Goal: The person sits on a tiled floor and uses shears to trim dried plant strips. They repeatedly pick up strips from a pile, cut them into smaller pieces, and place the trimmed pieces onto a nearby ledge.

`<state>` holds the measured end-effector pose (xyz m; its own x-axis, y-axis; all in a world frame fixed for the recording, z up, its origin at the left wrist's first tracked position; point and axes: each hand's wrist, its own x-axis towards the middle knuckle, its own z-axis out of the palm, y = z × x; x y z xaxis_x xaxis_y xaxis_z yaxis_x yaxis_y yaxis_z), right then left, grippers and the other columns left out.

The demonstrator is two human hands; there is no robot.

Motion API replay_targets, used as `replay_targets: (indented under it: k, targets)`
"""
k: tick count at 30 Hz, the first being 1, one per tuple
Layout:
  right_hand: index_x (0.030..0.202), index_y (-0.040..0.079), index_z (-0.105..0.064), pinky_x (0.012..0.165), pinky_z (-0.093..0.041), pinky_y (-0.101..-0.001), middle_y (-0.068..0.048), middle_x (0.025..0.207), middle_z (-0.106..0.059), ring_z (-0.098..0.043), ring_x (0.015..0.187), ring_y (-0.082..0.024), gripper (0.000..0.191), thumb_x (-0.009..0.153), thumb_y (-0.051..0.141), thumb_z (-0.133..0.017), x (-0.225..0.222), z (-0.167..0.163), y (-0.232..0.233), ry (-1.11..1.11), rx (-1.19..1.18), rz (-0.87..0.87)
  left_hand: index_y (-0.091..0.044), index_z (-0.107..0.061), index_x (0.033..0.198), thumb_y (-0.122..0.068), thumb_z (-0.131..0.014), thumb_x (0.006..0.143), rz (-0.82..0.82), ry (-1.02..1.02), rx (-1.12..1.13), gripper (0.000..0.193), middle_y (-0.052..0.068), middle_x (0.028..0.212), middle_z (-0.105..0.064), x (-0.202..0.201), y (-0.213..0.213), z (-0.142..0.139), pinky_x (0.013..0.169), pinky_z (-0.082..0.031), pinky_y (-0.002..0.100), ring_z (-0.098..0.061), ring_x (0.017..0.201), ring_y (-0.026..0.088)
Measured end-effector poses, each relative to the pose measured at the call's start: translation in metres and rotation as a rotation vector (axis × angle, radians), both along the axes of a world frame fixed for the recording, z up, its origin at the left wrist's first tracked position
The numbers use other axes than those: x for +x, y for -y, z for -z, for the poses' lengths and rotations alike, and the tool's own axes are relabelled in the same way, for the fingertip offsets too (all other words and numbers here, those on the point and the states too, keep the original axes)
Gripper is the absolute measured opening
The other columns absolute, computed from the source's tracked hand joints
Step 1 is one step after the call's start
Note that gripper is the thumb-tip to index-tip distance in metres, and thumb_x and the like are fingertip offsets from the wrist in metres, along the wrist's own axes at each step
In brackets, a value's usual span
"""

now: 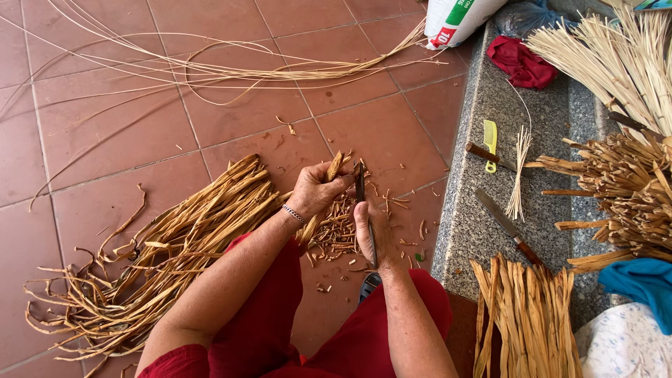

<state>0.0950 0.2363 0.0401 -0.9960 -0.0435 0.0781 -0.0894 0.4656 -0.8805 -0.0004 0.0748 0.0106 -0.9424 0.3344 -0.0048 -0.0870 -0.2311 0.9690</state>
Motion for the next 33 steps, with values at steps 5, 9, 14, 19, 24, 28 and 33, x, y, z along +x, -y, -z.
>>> replay_targets:
  k: [5, 9, 14, 19, 24, 28, 33]
  targets:
    - [0.094, 0.001, -0.059, 0.055, -0.044, -0.0338, 0.000, 0.062, -0.048, -0.052, 0.059, -0.013, 0.075, 0.108, 0.066, -0.023, 0.000, 0.015, -0.003, -0.070, 0.040, 0.046, 0.000, -0.073, 0.110, -0.013, -0.073, 0.094, 0.048, 0.064, 0.030, 0.021, 0.002, 0.092, -0.076, 0.002, 0.002, -0.006, 0.074, -0.060, 0.025, -0.068, 0.082, 0.006]
    - [0.086, 0.002, -0.062, 0.049, -0.043, -0.0318, 0.000, 0.056, -0.047, -0.053, 0.052, -0.011, 0.074, 0.106, 0.063, -0.025, 0.000, 0.018, -0.005, -0.095, 0.100, 0.105, -0.001, -0.075, 0.110, -0.017, -0.074, 0.094, 0.034, 0.065, -0.012, 0.022, 0.001, 0.089, -0.075, 0.001, 0.004, -0.004, 0.070, -0.058, 0.025, -0.066, 0.078, 0.005]
    - [0.110, 0.003, -0.067, 0.048, -0.038, -0.0264, 0.005, 0.062, -0.047, -0.047, 0.054, -0.007, 0.064, 0.107, 0.058, -0.033, -0.005, 0.013, -0.010, -0.010, -0.192, 0.161, -0.001, -0.074, 0.114, -0.019, -0.073, 0.097, 0.102, 0.096, -0.074, 0.025, 0.000, 0.082, -0.072, 0.001, 0.005, -0.001, 0.065, -0.054, 0.026, -0.063, 0.072, 0.006]
    - [0.132, 0.002, -0.060, 0.054, -0.037, -0.0241, 0.007, 0.077, -0.048, -0.044, 0.062, -0.005, 0.063, 0.109, 0.059, -0.043, -0.008, 0.007, -0.012, -0.080, -0.402, 0.073, -0.007, -0.068, 0.117, -0.021, -0.065, 0.101, 0.073, -0.166, -0.295, 0.022, 0.000, 0.083, -0.074, 0.003, 0.004, -0.002, 0.067, -0.057, 0.028, -0.068, 0.076, 0.010]
    - [0.112, 0.006, -0.069, 0.052, -0.042, -0.0235, 0.007, 0.070, -0.054, -0.052, 0.061, -0.002, 0.042, 0.101, 0.046, -0.065, -0.003, 0.005, -0.006, -0.322, -0.068, 0.170, -0.005, -0.054, 0.128, -0.018, -0.063, 0.104, -0.114, -0.541, -0.722, 0.029, 0.020, 0.081, -0.071, 0.008, -0.008, 0.006, 0.061, -0.053, 0.048, -0.070, 0.075, 0.037]
    - [0.100, 0.009, -0.070, 0.047, -0.045, -0.0234, 0.006, 0.063, -0.062, -0.057, 0.054, -0.002, 0.024, 0.092, 0.030, -0.076, -0.003, 0.011, -0.002, -0.279, -0.064, 0.259, -0.005, -0.043, 0.126, -0.010, -0.051, 0.103, 0.116, -0.446, -1.025, 0.024, 0.018, 0.082, -0.070, 0.016, -0.024, 0.015, 0.058, -0.058, 0.048, -0.073, 0.069, 0.034]
    - [0.088, 0.012, -0.070, 0.047, -0.045, -0.0208, 0.006, 0.067, -0.064, -0.056, 0.055, -0.002, 0.018, 0.099, 0.026, -0.074, -0.010, 0.018, -0.011, -0.269, -0.237, 0.357, -0.005, -0.046, 0.128, -0.013, -0.061, 0.104, 0.061, -0.616, -0.649, 0.030, 0.020, 0.088, -0.070, 0.028, -0.027, 0.007, 0.068, -0.055, 0.048, -0.070, 0.081, 0.037]
